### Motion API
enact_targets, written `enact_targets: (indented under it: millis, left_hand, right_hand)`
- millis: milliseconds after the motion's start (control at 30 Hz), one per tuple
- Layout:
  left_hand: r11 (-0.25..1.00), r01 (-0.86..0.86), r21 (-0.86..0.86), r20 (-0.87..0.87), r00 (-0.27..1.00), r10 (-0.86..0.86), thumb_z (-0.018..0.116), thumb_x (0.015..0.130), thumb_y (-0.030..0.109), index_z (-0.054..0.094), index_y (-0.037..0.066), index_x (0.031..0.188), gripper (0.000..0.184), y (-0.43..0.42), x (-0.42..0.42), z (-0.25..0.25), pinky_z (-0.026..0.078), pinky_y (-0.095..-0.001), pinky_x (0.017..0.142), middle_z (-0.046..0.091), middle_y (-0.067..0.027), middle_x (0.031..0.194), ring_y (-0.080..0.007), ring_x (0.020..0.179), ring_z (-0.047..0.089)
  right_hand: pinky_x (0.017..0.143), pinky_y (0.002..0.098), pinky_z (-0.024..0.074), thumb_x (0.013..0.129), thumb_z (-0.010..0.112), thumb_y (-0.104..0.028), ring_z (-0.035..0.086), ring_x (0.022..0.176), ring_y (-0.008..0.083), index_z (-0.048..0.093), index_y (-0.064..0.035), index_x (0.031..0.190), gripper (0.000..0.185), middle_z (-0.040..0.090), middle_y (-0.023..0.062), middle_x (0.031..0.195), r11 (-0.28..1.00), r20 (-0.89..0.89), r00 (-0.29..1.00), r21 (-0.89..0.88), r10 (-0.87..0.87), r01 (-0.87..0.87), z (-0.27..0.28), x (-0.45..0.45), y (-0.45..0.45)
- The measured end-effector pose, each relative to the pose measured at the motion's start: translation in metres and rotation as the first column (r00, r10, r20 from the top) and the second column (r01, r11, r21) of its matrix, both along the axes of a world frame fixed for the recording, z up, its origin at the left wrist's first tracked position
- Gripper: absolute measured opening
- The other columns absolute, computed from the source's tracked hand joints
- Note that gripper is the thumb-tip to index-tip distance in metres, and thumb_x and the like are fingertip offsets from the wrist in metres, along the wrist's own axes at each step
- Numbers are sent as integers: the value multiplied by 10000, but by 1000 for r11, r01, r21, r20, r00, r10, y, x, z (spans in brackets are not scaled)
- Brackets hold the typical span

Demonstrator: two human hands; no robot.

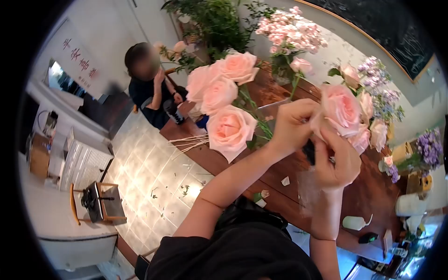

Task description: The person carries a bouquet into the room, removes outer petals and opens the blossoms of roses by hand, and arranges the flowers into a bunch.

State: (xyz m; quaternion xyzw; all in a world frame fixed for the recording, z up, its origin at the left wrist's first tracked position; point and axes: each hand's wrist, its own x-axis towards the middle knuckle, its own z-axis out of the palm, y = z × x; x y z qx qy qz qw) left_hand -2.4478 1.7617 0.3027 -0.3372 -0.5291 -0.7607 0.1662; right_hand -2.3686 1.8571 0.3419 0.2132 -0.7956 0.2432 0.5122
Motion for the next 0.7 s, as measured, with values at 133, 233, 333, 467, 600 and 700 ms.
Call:
enact_targets:
  millis: [133, 233, 333, 467, 600, 700]
  left_hand:
    - [997, 11, -83, 24, 1000, -9, 606, 737, -29, 621, -44, 800, 67, -9, 3, 7, 445, -235, 519, 580, -60, 697, -110, 603, 578]
    - [998, 51, -32, 124, 991, -47, 614, 728, -15, 634, -38, 788, 67, -10, -2, 4, 437, -230, 481, 563, -64, 661, -110, 545, 565]
    - [1000, 15, -25, 111, 994, -12, 623, 713, -22, 645, -23, 802, 92, -13, -3, 6, 436, -235, 497, 566, -60, 667, -107, 563, 565]
    - [988, -129, -84, -47, 991, 125, 650, 680, -31, 662, 10, 851, 176, -5, 2, 5, 452, -250, 557, 602, -72, 713, -130, 641, 584]
    - [990, -140, -28, -109, 985, 136, 668, 650, -25, 660, 11, 831, 185, 6, 9, 3, 473, -269, 582, 628, -92, 747, -171, 659, 605]
    - [981, -193, -33, -152, 971, 186, 677, 633, -25, 656, 9, 824, 195, 9, 11, 0, 484, -285, 592, 627, -102, 754, -208, 673, 615]
  right_hand:
    - [461, 299, 417, 709, 684, 8, 533, 505, 192, 637, -16, 837, 139, 596, 99, 642, 965, -132, 970, -138, 203, -221, -24, -3, 16]
    - [465, 227, 384, 696, 708, -74, 528, 512, 152, 642, 3, 840, 176, 586, 65, 626, 733, -84, 822, -409, 563, -544, -51, 3, 32]
    - [501, 202, 388, 625, 776, -104, 507, 519, 85, 628, 14, 958, 383, 575, 9, 640, 731, 647, 371, -469, 666, -495, -32, 23, 44]
    - [529, 188, 407, 682, 759, -61, 506, 588, 55, 605, 30, 977, 344, 588, 31, 729, 824, 470, 803, -565, 367, -45, -38, 25, 26]
    - [593, 213, 470, 762, 691, -7, 565, 659, 94, 578, 67, 1016, 288, 623, 73, 808, 862, 266, 956, -506, 121, 32, -40, 6, 19]
    - [636, 236, 495, 807, 636, 25, 602, 720, 128, 568, 95, 1023, 237, 640, 105, 872, 902, 193, 981, -417, -29, 109, -41, 2, 19]
